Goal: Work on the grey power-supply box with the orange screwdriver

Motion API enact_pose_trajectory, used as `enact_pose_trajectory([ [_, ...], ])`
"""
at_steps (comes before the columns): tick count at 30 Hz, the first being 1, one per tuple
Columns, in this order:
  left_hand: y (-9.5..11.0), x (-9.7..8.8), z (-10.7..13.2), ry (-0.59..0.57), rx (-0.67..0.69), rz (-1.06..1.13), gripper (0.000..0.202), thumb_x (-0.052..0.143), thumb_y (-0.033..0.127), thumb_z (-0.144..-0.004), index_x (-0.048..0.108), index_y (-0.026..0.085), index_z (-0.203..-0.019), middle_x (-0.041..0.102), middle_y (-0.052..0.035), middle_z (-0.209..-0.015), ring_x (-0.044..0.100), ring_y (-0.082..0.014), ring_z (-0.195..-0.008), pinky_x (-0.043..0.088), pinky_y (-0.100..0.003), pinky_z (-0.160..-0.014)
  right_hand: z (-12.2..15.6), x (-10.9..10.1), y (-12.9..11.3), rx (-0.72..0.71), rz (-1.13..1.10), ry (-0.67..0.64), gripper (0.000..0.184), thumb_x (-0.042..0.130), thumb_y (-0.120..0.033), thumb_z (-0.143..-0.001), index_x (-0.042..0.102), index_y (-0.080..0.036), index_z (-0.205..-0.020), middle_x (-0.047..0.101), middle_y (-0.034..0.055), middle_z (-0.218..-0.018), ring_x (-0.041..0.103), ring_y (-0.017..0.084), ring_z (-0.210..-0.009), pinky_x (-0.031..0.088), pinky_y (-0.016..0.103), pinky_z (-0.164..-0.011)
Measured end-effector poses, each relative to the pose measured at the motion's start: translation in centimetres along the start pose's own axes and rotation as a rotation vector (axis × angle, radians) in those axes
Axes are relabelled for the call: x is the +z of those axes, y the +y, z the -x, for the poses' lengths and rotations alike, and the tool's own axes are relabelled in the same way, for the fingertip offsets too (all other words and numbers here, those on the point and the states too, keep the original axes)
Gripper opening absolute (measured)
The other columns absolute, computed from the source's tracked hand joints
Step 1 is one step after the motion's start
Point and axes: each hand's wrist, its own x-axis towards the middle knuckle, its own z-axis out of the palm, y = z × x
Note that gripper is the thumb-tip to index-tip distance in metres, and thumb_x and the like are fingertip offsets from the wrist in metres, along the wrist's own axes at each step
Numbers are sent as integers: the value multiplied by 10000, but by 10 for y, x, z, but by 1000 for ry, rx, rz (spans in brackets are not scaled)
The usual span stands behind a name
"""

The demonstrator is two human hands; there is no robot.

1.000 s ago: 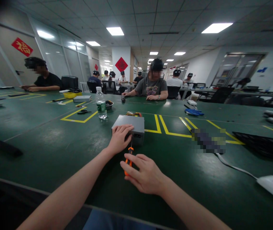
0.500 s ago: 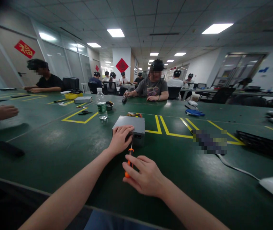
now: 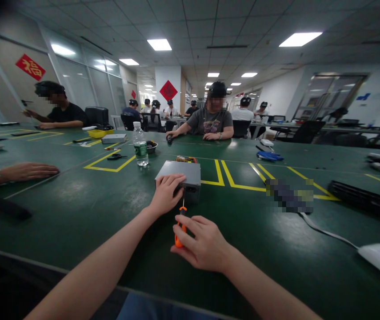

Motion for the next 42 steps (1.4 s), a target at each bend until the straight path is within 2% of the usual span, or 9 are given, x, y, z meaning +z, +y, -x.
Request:
enact_pose_trajectory([
  [4,0,0,0,-13,-14,2,349,474,215,-824,495,260,-1170,532,-18,-1239,429,-195,-1160,258,-390,-981,5,4,3,54,-39,84,303,569,-322,-803,467,-137,-1021,605,174,-1058,610,208,-892,522,326,-717],
  [8,0,0,0,-10,-16,10,359,481,203,-817,500,264,-1171,535,-22,-1234,434,-200,-1155,263,-400,-981,3,0,2,33,-28,-37,358,521,-366,-828,479,-132,-1095,587,181,-1082,590,230,-957,517,348,-748],
  [11,0,0,0,-2,-11,17,359,478,200,-819,500,263,-1171,539,-24,-1229,437,-199,-1151,267,-400,-978,-1,-3,0,0,-16,-92,354,480,-321,-845,480,-148,-1154,561,188,-1121,565,246,-1009,507,366,-759],
  [19,-1,0,0,-6,-9,-3,336,469,217,-832,498,261,-1163,534,-20,-1234,435,-191,-1153,270,-388,-974,3,4,0,104,-128,59,348,555,-360,-810,429,-142,-1050,582,179,-1079,594,225,-940,514,351,-748],
  [25,0,0,0,6,-7,1,339,472,214,-834,499,267,-1168,538,-16,-1230,438,-189,-1150,274,-385,-971,0,-3,-3,58,-80,-126,379,472,-337,-846,455,-145,-1172,538,194,-1144,556,256,-1031,501,375,-773],
  [32,0,1,0,7,-11,-26,323,472,233,-843,502,268,-1163,545,-13,-1222,444,-184,-1144,276,-375,-968,3,3,1,100,-148,29,361,513,-339,-836,390,-142,-1111,558,187,-1127,579,231,-1005,513,362,-774],
  [36,-1,1,0,12,-12,-26,302,464,240,-854,502,271,-1152,544,0,-1226,447,-173,-1141,277,-363,-959,3,2,0,112,-142,-74,429,508,-411,-833,396,-134,-1141,549,191,-1130,561,247,-1034,506,376,-801],
  [39,-1,1,0,8,-12,-16,299,460,237,-856,504,265,-1150,544,-4,-1228,445,-173,-1143,270,-363,-966,0,-1,-2,76,-88,-168,435,482,-365,-848,402,-148,-1216,500,197,-1193,527,259,-1080,497,381,-808],
  [42,-1,1,0,4,-11,-14,303,458,235,-855,503,263,-1153,542,-7,-1229,444,-176,-1145,269,-368,-971,0,0,-1,63,-45,-121,374,488,-322,-845,436,-156,-1176,506,194,-1179,549,254,-1040,501,375,-783],
])
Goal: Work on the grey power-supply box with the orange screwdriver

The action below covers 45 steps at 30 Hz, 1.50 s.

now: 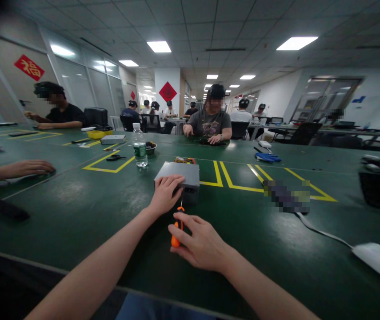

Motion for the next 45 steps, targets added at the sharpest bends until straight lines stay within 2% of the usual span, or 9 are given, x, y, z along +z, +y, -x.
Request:
enact_pose_trajectory([
  [3,0,0,0,-2,-3,-2,315,469,233,-847,501,266,-1159,540,-10,-1230,444,-179,-1147,273,-373,-971,2,4,2,5,-48,122,330,501,-305,-840,416,-143,-1114,539,196,-1128,591,228,-965,515,351,-746],
  [5,1,-1,0,-1,-5,3,322,474,230,-843,501,266,-1162,541,-13,-1228,444,-180,-1146,274,-377,-971,3,4,3,19,-93,150,327,501,-304,-840,391,-150,-1106,552,188,-1114,601,216,-947,517,351,-752],
  [11,1,-1,0,-5,-9,9,335,474,221,-840,500,274,-1170,546,-19,-1220,445,-188,-1146,278,-391,-973,0,-2,-1,-11,-33,-16,407,465,-341,-848,430,-126,-1191,536,196,-1155,549,257,-1049,501,375,-788],
  [18,1,0,0,8,0,-4,324,479,217,-839,505,272,-1157,547,-15,-1217,445,-185,-1148,284,-382,-971,2,4,0,14,-62,98,339,493,-367,-847,440,-134,-1087,576,179,-1089,589,228,-977,515,348,-759],
  [21,1,0,0,10,2,-3,319,478,221,-841,504,269,-1155,546,-12,-1220,443,-182,-1150,285,-382,-971,1,2,-1,18,-89,36,395,484,-400,-843,432,-117,-1113,563,195,-1110,568,243,-1019,509,363,-779],
  [25,2,-1,0,9,-9,6,324,474,215,-842,508,273,-1159,553,-18,-1211,451,-187,-1141,285,-392,-971,-2,-2,-3,-21,-19,-28,355,461,-315,-854,466,-134,-1159,553,191,-1136,554,244,-1036,499,363,-777],
  [32,2,-1,0,2,-10,14,321,469,214,-842,506,274,-1155,550,-15,-1217,448,-187,-1143,281,-388,-967,1,4,1,-3,-61,162,303,533,-336,-818,468,-138,-1039,611,167,-1034,610,211,-917,518,327,-727],
  [38,1,0,0,5,-9,6,310,465,220,-846,503,265,-1150,545,-13,-1223,444,-185,-1146,271,-377,-970,-2,-2,-1,-34,-23,4,368,488,-342,-847,459,-134,-1150,567,185,-1121,569,240,-1014,506,361,-768],
  [45,1,-1,0,1,-3,-5,308,461,232,-852,497,264,-1156,540,-11,-1229,442,-182,-1145,271,-369,-969,4,6,4,36,-95,197,352,568,-360,-808,418,-150,-1046,598,173,-1051,626,209,-874,525,338,-713],
])
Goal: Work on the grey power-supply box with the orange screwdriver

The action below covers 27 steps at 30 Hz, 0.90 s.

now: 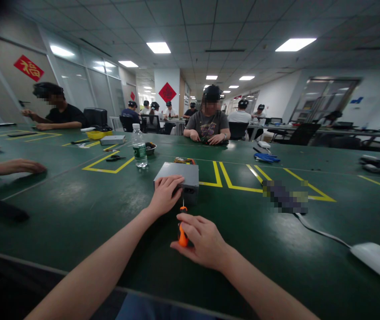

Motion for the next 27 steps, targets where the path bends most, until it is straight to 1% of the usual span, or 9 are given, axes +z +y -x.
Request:
enact_pose_trajectory([
  [3,0,0,0,3,4,0,308,457,232,-853,496,265,-1157,539,-11,-1230,442,-184,-1145,273,-372,-966,0,-2,-1,12,-22,-49,384,547,-382,-813,403,-139,-1074,578,189,-1078,601,233,-956,520,363,-758],
  [7,-1,1,0,6,4,7,316,463,226,-849,496,265,-1161,541,-9,-1229,445,-182,-1142,274,-372,-961,-5,-6,-5,-61,77,-144,337,496,-316,-844,450,-130,-1121,569,191,-1090,578,249,-999,517,360,-758],
  [9,-1,1,0,3,3,8,319,468,226,-846,497,265,-1162,543,-9,-1228,445,-181,-1143,270,-371,-964,-5,-6,-4,-67,99,-111,327,494,-316,-849,457,-130,-1116,574,192,-1077,587,248,-979,523,353,-736],
  [13,-1,2,0,-1,-4,13,318,464,231,-849,496,266,-1164,546,-13,-1229,445,-186,-1142,267,-379,-964,-1,-4,3,-2,10,9,345,477,-282,-858,383,-134,-1156,562,195,-1117,587,231,-1000,528,344,-749],
  [17,-1,2,0,-2,-1,20,317,458,227,-851,496,263,-1164,547,-10,-1228,444,-184,-1145,264,-378,-965,0,-7,4,-8,53,-19,334,492,-261,-847,421,-130,-1146,579,179,-1109,588,225,-995,526,336,-757],
  [19,-1,1,-1,-6,-2,21,317,458,225,-850,499,261,-1162,546,-15,-1228,444,-187,-1146,263,-380,-968,-1,-9,4,-38,97,-17,304,516,-237,-832,466,-123,-1109,599,168,-1068,605,211,-940,527,319,-735],
  [22,-1,0,-1,-12,-6,19,316,460,225,-848,503,261,-1159,543,-19,-1230,442,-192,-1149,265,-383,-969,0,-14,5,-83,122,44,214,563,-174,-790,516,-134,-995,633,138,-966,622,183,-823,526,293,-669],
  [24,-1,0,-1,-12,-5,17,311,459,226,-849,505,262,-1154,543,-19,-1229,443,-192,-1147,266,-382,-968,2,-17,7,-92,134,81,173,586,-141,-761,527,-142,-923,644,118,-899,619,169,-750,519,282,-618],
  [27,-1,0,0,-6,2,18,306,460,230,-850,503,263,-1151,544,-15,-1226,448,-190,-1141,267,-379,-966,6,-21,9,-90,146,120,155,584,-115,-743,533,-148,-885,648,101,-844,611,158,-696,505,275,-575],
])
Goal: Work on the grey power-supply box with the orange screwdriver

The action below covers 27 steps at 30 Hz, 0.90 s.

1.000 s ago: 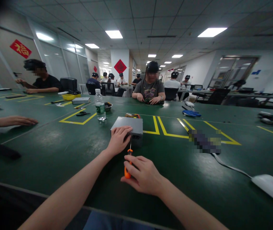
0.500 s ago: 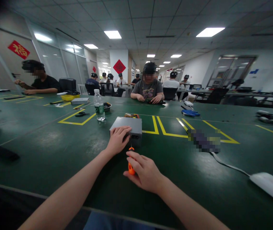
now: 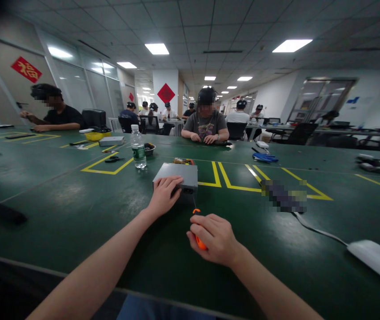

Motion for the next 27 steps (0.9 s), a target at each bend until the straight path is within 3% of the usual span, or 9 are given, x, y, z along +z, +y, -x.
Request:
enact_pose_trajectory([
  [17,0,0,0,10,7,9,312,476,224,-841,499,264,-1149,543,-11,-1225,442,-186,-1145,268,-380,-964,2,-2,4,22,29,-12,143,561,-105,-741,530,-154,-871,639,96,-836,596,155,-687,488,279,-580],
  [20,0,0,0,11,1,7,307,472,229,-844,503,265,-1147,545,-12,-1222,445,-187,-1142,268,-381,-964,1,-3,4,24,11,-46,133,532,-196,-771,528,-151,-896,631,110,-860,595,174,-715,490,302,-598],
  [23,0,0,0,10,2,0,306,470,227,-844,504,265,-1146,544,-12,-1225,444,-185,-1144,266,-379,-968,0,-4,3,27,-7,-82,261,448,-323,-816,523,-129,-974,618,145,-921,595,210,-786,492,344,-633],
  [27,0,0,0,12,5,-6,309,472,225,-842,505,265,-1146,544,-12,-1224,445,-184,-1145,266,-377,-971,-2,-5,1,-18,76,-116,279,448,-307,-839,526,-124,-1035,617,159,-982,595,206,-799,479,335,-645],
])
